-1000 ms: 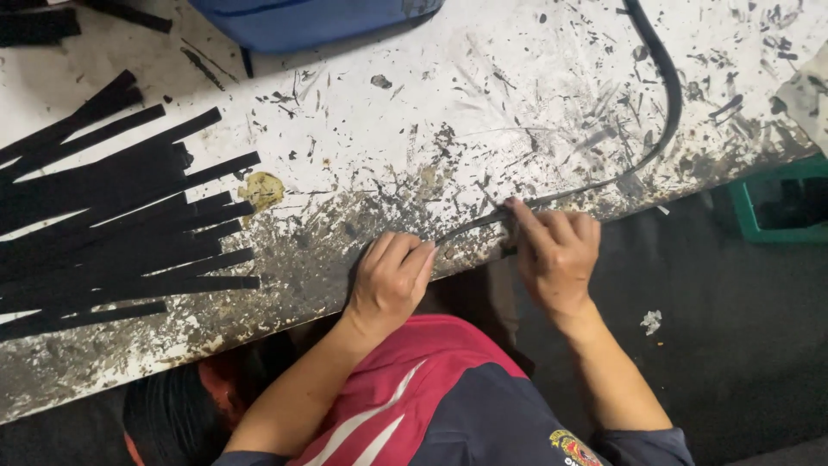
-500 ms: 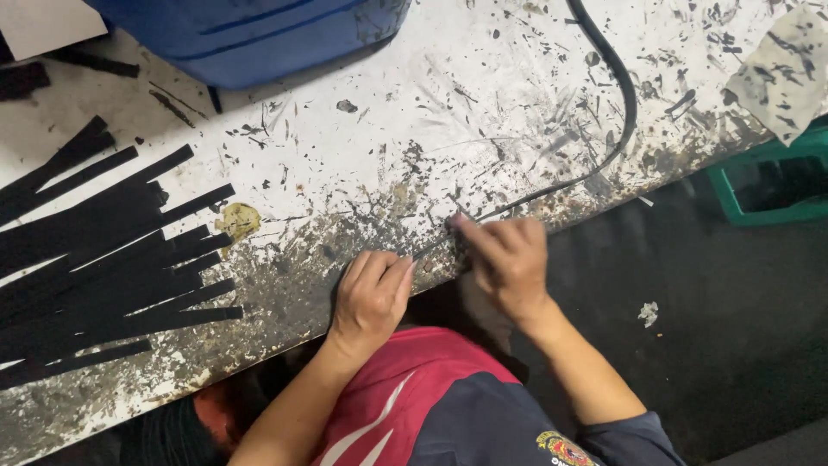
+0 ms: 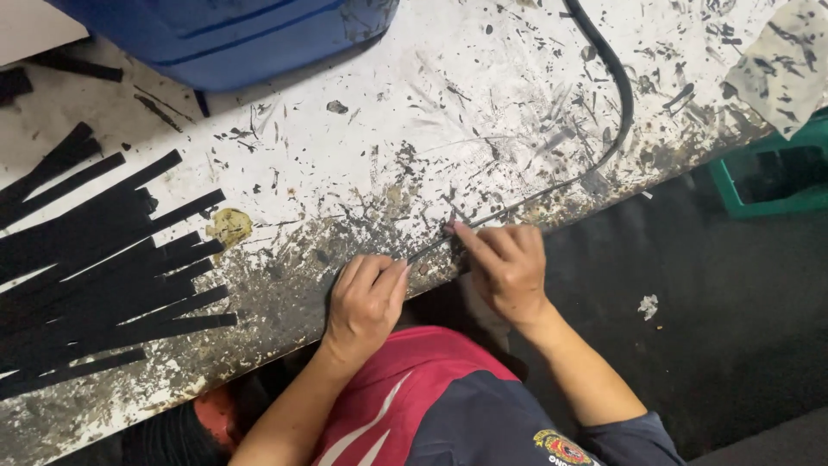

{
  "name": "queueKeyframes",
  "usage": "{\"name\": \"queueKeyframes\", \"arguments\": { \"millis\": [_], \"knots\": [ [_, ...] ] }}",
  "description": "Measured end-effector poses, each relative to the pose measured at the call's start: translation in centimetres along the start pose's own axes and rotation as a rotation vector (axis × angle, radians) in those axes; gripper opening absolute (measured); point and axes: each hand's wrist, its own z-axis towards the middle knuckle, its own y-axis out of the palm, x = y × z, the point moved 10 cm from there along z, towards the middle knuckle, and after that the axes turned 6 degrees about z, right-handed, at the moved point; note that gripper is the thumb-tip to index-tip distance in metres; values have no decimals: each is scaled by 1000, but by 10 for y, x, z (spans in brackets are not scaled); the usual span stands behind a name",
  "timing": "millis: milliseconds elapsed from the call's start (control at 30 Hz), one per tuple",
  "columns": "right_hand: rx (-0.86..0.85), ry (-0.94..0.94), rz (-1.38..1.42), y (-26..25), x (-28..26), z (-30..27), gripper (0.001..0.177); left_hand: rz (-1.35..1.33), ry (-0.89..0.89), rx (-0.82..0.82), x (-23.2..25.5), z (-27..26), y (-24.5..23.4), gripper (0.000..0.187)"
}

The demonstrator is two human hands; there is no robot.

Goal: The person uses a small tool to scrape and shape a long black rubber strip on a workbench. They repeatedly rub the tool along the strip's length to smooth or refine its surface, then place the strip aside and pick up another to continue the process.

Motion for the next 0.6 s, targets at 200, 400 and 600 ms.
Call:
{"name": "queueKeyframes", "arguments": {
  "millis": [200,400,600],
  "knots": [
    [88,41,-151,-43,76,12,28,-3,-6,3,-3,-5,2,5],
    [-25,29,-15,-3,17,4,36,-10,-12,-11,-4,-8,6,5],
    [92,107,-250,-61,104,7,24,-6,-3,12,-4,-7,3,4]
  ]
}}
